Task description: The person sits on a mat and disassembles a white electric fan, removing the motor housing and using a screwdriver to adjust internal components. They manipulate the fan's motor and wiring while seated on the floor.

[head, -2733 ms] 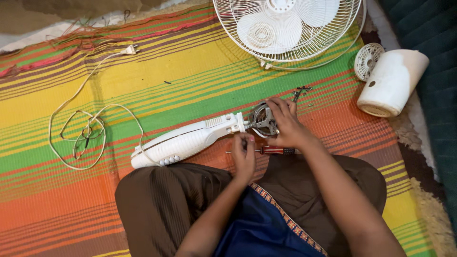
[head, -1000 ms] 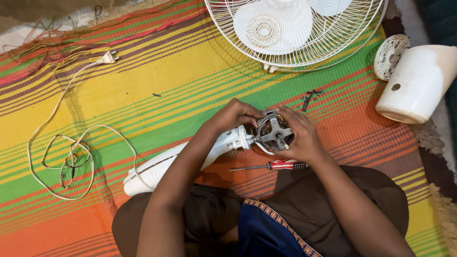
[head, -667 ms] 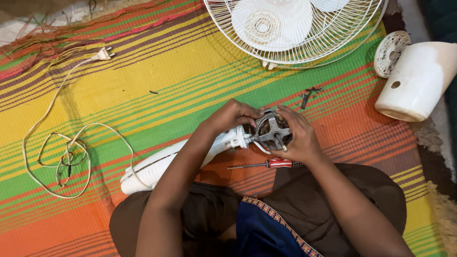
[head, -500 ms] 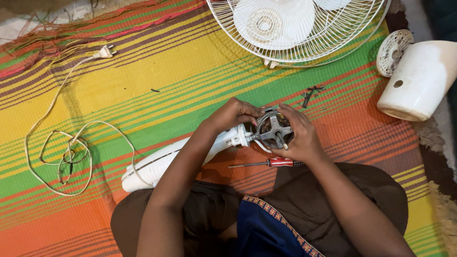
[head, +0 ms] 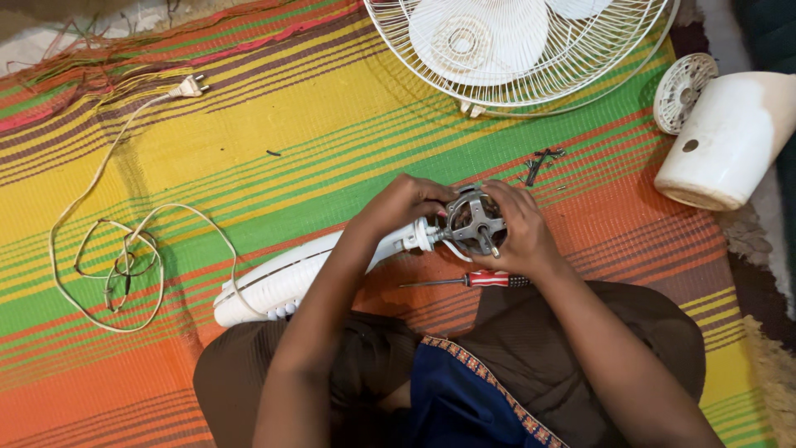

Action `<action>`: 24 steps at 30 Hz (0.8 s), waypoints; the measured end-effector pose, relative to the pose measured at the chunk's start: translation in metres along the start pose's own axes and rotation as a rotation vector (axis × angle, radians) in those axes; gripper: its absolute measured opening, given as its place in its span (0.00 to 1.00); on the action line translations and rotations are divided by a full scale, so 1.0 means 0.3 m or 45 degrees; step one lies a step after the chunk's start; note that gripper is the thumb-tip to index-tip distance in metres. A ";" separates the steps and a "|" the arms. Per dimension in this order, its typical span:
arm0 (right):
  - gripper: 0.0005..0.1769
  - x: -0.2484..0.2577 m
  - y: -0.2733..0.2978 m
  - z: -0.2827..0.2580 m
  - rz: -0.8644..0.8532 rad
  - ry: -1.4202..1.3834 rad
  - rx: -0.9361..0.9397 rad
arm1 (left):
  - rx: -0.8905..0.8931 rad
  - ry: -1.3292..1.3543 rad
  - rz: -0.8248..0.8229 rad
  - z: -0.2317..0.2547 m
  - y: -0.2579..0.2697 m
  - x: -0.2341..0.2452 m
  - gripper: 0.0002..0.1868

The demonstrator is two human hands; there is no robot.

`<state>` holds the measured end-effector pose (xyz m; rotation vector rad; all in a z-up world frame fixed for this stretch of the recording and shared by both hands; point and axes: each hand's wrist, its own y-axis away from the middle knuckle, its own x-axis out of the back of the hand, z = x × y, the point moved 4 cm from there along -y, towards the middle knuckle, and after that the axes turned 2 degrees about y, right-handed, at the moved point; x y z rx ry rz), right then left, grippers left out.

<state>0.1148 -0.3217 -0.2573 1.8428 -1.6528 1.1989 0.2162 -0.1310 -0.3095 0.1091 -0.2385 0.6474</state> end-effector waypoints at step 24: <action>0.58 -0.025 0.055 0.037 0.071 0.027 0.092 | 0.138 1.681 1.386 -0.127 0.119 -0.582 0.33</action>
